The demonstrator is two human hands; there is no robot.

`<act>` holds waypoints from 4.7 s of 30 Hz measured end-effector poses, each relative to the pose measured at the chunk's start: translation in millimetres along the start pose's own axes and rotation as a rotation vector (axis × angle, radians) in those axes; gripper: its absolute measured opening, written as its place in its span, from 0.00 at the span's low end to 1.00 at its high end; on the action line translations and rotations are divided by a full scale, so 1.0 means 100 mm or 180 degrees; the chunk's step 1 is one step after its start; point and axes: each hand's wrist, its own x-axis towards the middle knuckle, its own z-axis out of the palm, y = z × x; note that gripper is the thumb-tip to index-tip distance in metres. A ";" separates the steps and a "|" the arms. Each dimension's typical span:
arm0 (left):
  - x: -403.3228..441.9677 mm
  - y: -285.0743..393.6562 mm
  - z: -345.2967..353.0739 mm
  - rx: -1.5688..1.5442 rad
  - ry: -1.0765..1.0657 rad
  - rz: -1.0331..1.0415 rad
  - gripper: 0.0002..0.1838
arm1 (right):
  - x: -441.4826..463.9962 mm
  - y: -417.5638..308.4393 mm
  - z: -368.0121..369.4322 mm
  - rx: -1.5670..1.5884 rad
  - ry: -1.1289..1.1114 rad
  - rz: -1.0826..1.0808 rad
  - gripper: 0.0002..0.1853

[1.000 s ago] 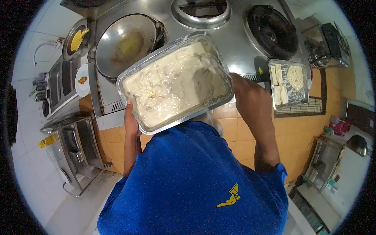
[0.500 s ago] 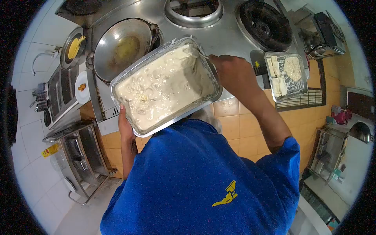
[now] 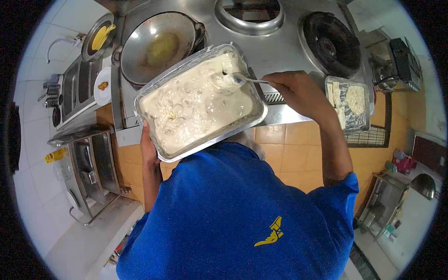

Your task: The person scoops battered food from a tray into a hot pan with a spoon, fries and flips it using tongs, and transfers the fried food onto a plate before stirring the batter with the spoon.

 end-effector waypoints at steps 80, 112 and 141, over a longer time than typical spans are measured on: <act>-0.08 -0.10 -0.01 -0.0194 0.0254 0.0087 0.29 | 0.36 0.57 0.24 0.2853 -0.0902 0.1076 0.14; -0.09 -0.03 -0.05 -0.0107 0.0167 0.0232 0.29 | 0.19 -0.09 -0.21 0.2529 -0.0187 0.0483 0.15; 0.05 0.05 -0.16 -0.0080 -0.0060 0.0034 0.29 | 0.36 0.07 0.15 -0.0659 -0.0501 -0.0806 0.10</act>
